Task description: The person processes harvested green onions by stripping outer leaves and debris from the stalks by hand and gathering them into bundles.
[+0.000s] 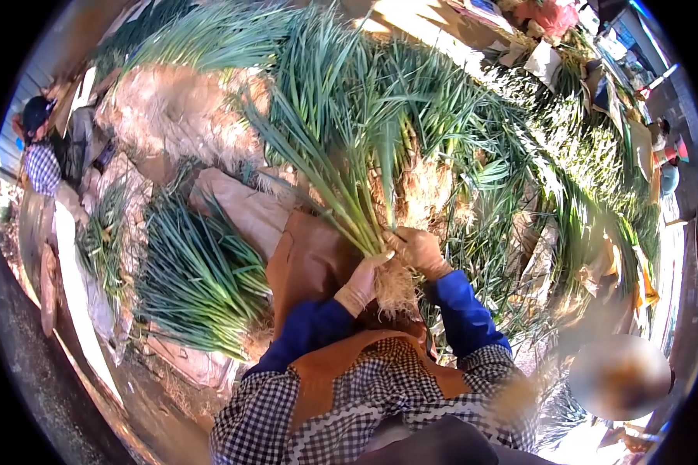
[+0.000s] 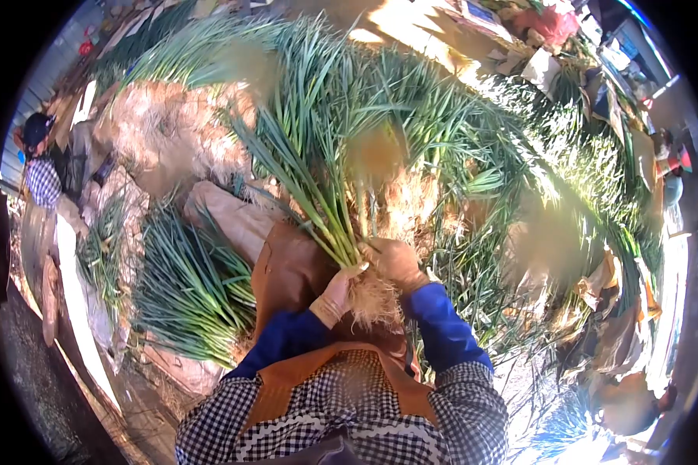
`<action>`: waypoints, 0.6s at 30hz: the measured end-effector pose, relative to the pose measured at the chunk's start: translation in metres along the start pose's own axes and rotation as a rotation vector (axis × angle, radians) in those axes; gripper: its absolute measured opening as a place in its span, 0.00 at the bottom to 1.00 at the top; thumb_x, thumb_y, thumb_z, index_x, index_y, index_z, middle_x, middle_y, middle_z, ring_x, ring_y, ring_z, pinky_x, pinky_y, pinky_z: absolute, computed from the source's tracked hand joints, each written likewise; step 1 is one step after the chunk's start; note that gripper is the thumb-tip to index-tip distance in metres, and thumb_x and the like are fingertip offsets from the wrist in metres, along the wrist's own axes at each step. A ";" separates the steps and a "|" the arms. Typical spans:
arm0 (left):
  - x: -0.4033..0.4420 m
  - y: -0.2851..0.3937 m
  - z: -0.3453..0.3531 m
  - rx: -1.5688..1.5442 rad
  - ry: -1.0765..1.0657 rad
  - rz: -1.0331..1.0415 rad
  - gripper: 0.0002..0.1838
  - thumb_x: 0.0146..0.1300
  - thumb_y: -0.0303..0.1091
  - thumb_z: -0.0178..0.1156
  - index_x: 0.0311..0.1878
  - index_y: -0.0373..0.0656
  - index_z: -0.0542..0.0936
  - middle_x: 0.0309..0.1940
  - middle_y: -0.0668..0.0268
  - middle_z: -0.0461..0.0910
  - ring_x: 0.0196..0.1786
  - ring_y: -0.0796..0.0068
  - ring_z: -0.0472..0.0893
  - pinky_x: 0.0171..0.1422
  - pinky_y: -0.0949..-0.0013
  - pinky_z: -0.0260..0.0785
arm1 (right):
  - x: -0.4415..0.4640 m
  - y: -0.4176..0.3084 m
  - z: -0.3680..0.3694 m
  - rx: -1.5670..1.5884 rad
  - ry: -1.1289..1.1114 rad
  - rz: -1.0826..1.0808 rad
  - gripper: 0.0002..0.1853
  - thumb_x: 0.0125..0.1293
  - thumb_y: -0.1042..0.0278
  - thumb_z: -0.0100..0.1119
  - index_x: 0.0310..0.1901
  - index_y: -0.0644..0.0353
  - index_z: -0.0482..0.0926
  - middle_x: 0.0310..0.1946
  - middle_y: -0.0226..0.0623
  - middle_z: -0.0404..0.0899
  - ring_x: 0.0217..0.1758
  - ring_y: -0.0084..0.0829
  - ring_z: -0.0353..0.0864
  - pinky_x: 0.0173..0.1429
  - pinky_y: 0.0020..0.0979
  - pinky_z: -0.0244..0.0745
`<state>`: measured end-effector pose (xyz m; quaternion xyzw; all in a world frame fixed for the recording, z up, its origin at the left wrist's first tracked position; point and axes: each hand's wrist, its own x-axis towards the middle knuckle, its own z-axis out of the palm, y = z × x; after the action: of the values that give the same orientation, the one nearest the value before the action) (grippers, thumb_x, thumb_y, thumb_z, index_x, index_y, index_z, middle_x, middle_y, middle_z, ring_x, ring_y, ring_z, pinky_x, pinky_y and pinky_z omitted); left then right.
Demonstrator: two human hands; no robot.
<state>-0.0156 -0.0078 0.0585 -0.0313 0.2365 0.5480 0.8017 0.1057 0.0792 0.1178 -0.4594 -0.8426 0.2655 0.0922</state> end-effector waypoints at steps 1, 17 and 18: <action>-0.004 0.006 0.007 0.015 -0.046 0.019 0.17 0.60 0.29 0.54 0.53 0.41 0.70 0.36 0.63 0.76 0.36 0.72 0.78 0.38 0.69 0.75 | 0.015 0.024 0.009 0.173 0.112 0.033 0.20 0.61 0.44 0.52 0.39 0.54 0.80 0.29 0.44 0.81 0.28 0.39 0.80 0.35 0.34 0.76; 0.000 0.029 0.005 0.028 -0.029 0.096 0.13 0.59 0.27 0.54 0.47 0.45 0.71 0.32 0.66 0.76 0.31 0.71 0.77 0.32 0.68 0.74 | 0.205 0.168 -0.073 0.980 0.273 0.142 0.14 0.61 0.69 0.51 0.48 0.62 0.73 0.34 0.36 0.77 0.36 0.29 0.74 0.43 0.28 0.70; 0.002 0.029 0.002 0.021 -0.028 0.091 0.13 0.59 0.27 0.54 0.47 0.45 0.71 0.32 0.66 0.76 0.31 0.71 0.77 0.32 0.68 0.74 | 0.175 0.135 -0.100 0.927 0.284 0.096 0.12 0.63 0.72 0.49 0.47 0.63 0.73 0.34 0.33 0.75 0.35 0.26 0.72 0.42 0.26 0.69</action>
<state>-0.0399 0.0057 0.0660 -0.0046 0.2323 0.5818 0.7794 0.1455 0.3187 0.1140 -0.4401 -0.5924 0.5517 0.3886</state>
